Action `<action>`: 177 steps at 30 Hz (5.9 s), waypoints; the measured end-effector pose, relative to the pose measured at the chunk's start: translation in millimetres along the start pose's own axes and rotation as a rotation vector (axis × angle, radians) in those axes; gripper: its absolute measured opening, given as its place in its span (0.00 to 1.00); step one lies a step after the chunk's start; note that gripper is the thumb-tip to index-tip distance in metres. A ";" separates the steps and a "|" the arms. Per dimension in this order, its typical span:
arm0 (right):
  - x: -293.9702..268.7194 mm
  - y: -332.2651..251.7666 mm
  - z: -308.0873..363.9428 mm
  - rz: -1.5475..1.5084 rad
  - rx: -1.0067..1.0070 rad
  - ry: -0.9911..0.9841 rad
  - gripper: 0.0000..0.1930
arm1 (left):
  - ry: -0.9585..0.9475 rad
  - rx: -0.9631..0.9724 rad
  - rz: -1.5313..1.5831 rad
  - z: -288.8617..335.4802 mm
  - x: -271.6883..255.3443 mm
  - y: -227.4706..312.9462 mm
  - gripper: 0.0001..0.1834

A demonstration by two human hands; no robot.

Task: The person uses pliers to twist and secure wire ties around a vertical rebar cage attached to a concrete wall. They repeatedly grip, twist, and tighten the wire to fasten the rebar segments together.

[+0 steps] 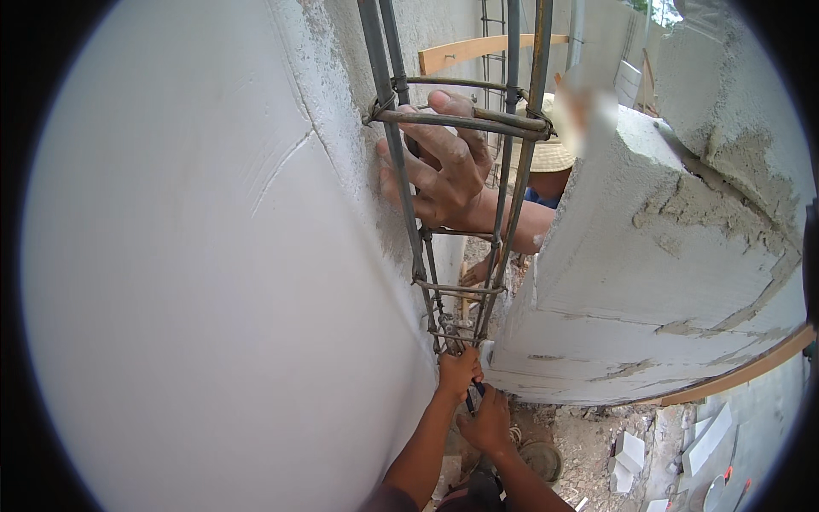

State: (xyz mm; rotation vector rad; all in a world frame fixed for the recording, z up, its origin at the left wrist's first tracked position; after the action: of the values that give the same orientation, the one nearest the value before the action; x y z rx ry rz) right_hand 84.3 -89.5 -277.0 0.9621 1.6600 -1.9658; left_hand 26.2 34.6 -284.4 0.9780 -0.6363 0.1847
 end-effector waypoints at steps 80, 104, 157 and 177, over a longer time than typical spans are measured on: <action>-22.5 25.9 -43.4 -1.154 0.475 -0.975 0.09 | -0.149 -0.092 0.180 3.3 10.6 12.6 0.12; -1.2 11.9 -30.2 -0.620 0.063 -0.481 0.12 | 0.330 0.357 -0.678 6.4 -3.7 -12.0 0.10; 15.9 -4.3 -5.8 0.098 -0.063 0.186 0.30 | 0.113 0.102 -0.118 2.2 2.2 -9.8 0.11; 9.0 20.9 -27.3 -1.499 0.387 -0.959 0.10 | -0.456 -0.231 0.080 12.8 -19.5 11.1 0.18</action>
State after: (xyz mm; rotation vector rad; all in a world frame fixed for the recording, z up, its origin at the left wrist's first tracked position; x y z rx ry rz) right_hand 99.2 -66.6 -299.7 -1.5071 1.3468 -2.7802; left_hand 0.4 33.0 -282.8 0.7738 -1.0901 -0.0450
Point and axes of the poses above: each hand's wrist, its own z-axis away from the middle knuckle, its own x-axis out of the palm, y = z × x, the point moved 2 cm from there along -z, towards the middle knuckle, and after that the axes turned 7 degrees about -y, right-handed, at the moved point
